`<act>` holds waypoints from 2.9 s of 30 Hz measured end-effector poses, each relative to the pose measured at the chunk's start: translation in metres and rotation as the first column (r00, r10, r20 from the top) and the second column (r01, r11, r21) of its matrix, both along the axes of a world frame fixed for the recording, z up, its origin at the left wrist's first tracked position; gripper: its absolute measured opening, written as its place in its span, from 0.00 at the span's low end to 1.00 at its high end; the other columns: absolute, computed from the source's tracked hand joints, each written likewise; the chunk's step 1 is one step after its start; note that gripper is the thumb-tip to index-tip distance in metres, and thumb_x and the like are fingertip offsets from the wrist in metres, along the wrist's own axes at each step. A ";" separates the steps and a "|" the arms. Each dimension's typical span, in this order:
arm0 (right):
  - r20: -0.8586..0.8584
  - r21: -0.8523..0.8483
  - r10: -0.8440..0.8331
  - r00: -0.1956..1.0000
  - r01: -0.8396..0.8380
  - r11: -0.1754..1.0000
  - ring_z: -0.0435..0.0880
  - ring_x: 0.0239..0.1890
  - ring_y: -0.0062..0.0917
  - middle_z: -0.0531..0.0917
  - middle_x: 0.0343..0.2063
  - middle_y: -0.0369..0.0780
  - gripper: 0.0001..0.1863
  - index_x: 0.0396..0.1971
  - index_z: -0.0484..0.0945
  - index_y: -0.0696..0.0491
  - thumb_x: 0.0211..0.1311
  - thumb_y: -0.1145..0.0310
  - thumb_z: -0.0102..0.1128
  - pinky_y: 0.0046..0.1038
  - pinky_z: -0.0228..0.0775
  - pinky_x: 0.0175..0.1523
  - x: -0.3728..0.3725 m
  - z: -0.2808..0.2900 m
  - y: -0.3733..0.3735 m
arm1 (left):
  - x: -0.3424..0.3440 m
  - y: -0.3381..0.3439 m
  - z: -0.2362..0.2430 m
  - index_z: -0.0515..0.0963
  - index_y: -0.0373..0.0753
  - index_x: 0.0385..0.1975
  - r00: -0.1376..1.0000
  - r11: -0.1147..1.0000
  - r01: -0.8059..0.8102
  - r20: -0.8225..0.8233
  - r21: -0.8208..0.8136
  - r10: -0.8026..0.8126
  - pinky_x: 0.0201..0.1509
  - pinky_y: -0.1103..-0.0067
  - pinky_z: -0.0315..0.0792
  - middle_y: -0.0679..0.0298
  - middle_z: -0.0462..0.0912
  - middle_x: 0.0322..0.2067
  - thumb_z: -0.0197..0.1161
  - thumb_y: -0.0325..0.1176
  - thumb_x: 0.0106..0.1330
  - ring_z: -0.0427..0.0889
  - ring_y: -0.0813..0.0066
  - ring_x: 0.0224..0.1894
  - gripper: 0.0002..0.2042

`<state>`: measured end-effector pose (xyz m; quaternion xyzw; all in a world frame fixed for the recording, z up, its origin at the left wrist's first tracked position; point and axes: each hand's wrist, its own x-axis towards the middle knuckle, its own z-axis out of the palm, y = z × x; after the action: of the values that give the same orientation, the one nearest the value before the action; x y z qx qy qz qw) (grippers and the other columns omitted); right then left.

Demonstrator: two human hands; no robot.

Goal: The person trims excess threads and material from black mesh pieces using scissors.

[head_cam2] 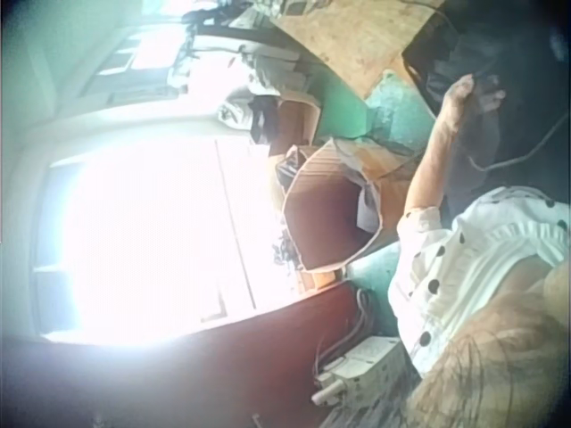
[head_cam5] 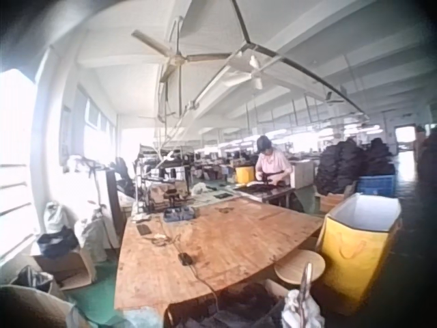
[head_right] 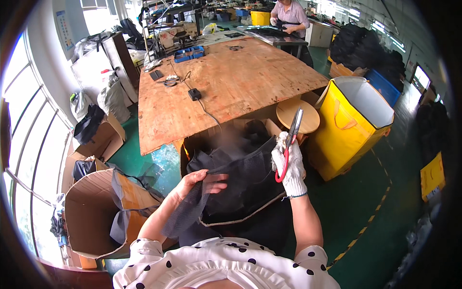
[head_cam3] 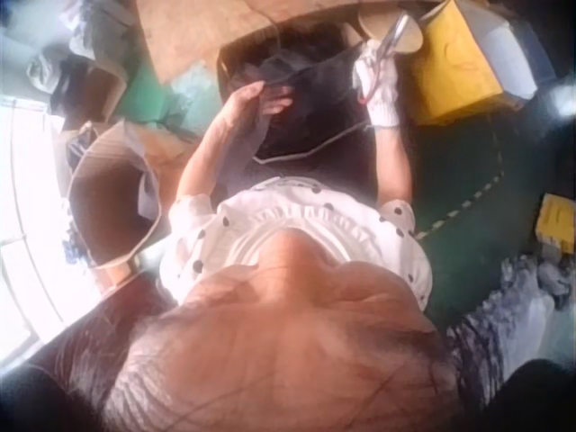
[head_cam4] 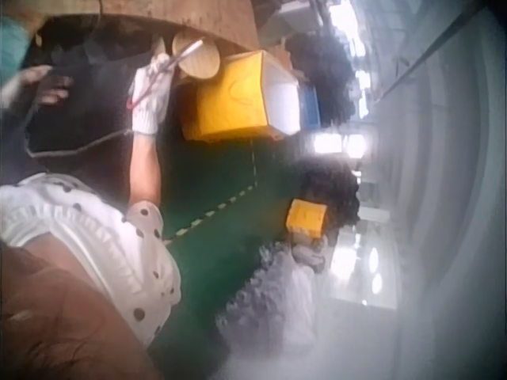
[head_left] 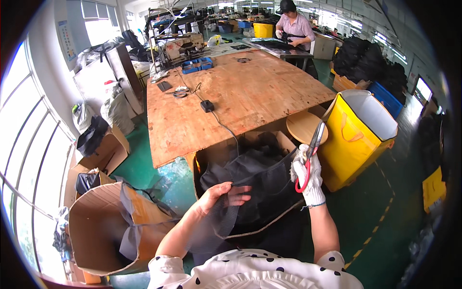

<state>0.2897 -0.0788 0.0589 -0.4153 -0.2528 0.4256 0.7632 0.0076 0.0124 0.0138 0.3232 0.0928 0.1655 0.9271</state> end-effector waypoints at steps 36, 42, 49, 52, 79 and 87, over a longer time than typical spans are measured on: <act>-0.286 -0.381 0.650 0.704 -0.706 0.597 0.68 0.13 0.15 0.69 0.16 0.30 0.19 0.35 0.68 0.45 0.59 0.44 0.51 0.15 0.62 0.13 -0.086 -0.027 -0.058 | 0.019 0.002 -0.022 0.67 0.28 0.50 0.992 0.981 -0.123 0.045 0.150 0.118 0.64 0.66 0.60 0.49 0.72 0.53 0.51 0.33 0.67 0.70 0.56 0.57 0.17; -0.186 -0.382 0.638 0.747 -0.653 0.654 0.68 0.12 0.15 0.70 0.16 0.31 0.22 0.38 0.67 0.50 0.59 0.46 0.54 0.15 0.60 0.13 -0.091 -0.014 -0.051 | 0.020 0.002 -0.021 0.68 0.28 0.49 0.993 0.984 -0.114 0.045 0.136 0.109 0.63 0.68 0.61 0.52 0.73 0.51 0.51 0.32 0.67 0.71 0.60 0.56 0.16; 0.002 -0.401 0.613 0.790 -0.561 0.724 0.67 0.09 0.16 0.70 0.13 0.33 0.19 0.37 0.68 0.54 0.65 0.50 0.47 0.17 0.59 0.12 -0.090 -0.023 -0.036 | 0.024 0.009 -0.015 0.68 0.28 0.50 0.975 0.967 -0.208 -0.048 0.145 0.217 0.63 0.69 0.62 0.52 0.73 0.51 0.49 0.32 0.67 0.72 0.60 0.56 0.16; -0.045 -0.339 0.587 0.809 -0.565 0.752 0.65 0.08 0.15 0.68 0.12 0.31 0.17 0.34 0.69 0.51 0.64 0.52 0.50 0.17 0.58 0.11 -0.088 -0.025 -0.032 | 0.022 0.013 -0.011 0.67 0.27 0.50 0.969 0.952 -0.235 -0.026 0.194 0.245 0.63 0.70 0.62 0.53 0.74 0.52 0.48 0.33 0.67 0.72 0.61 0.56 0.17; 0.850 0.002 -0.214 0.481 0.404 0.915 0.76 0.34 0.23 0.75 0.38 0.39 0.25 0.51 0.68 0.55 0.48 0.73 0.57 0.24 0.70 0.40 0.002 0.002 -0.027 | 0.002 0.013 0.022 0.76 0.35 0.34 0.852 0.143 0.294 -0.327 0.945 0.408 0.36 0.78 0.70 0.59 0.78 0.24 0.60 0.34 0.62 0.77 0.73 0.29 0.09; 0.809 -0.045 -0.195 0.555 0.390 0.920 0.72 0.28 0.20 0.73 0.30 0.37 0.22 0.47 0.69 0.56 0.50 0.69 0.56 0.23 0.67 0.34 -0.002 0.010 -0.029 | 0.004 0.019 0.014 0.76 0.31 0.35 0.988 0.785 0.048 -0.146 0.618 0.055 0.38 0.83 0.68 0.56 0.80 0.39 0.53 0.42 0.66 0.77 0.74 0.30 0.17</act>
<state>0.2874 -0.1073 0.0688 -0.6774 -0.4414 0.0895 0.5816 0.0121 0.0315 0.0275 0.6213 0.1062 0.1625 0.7591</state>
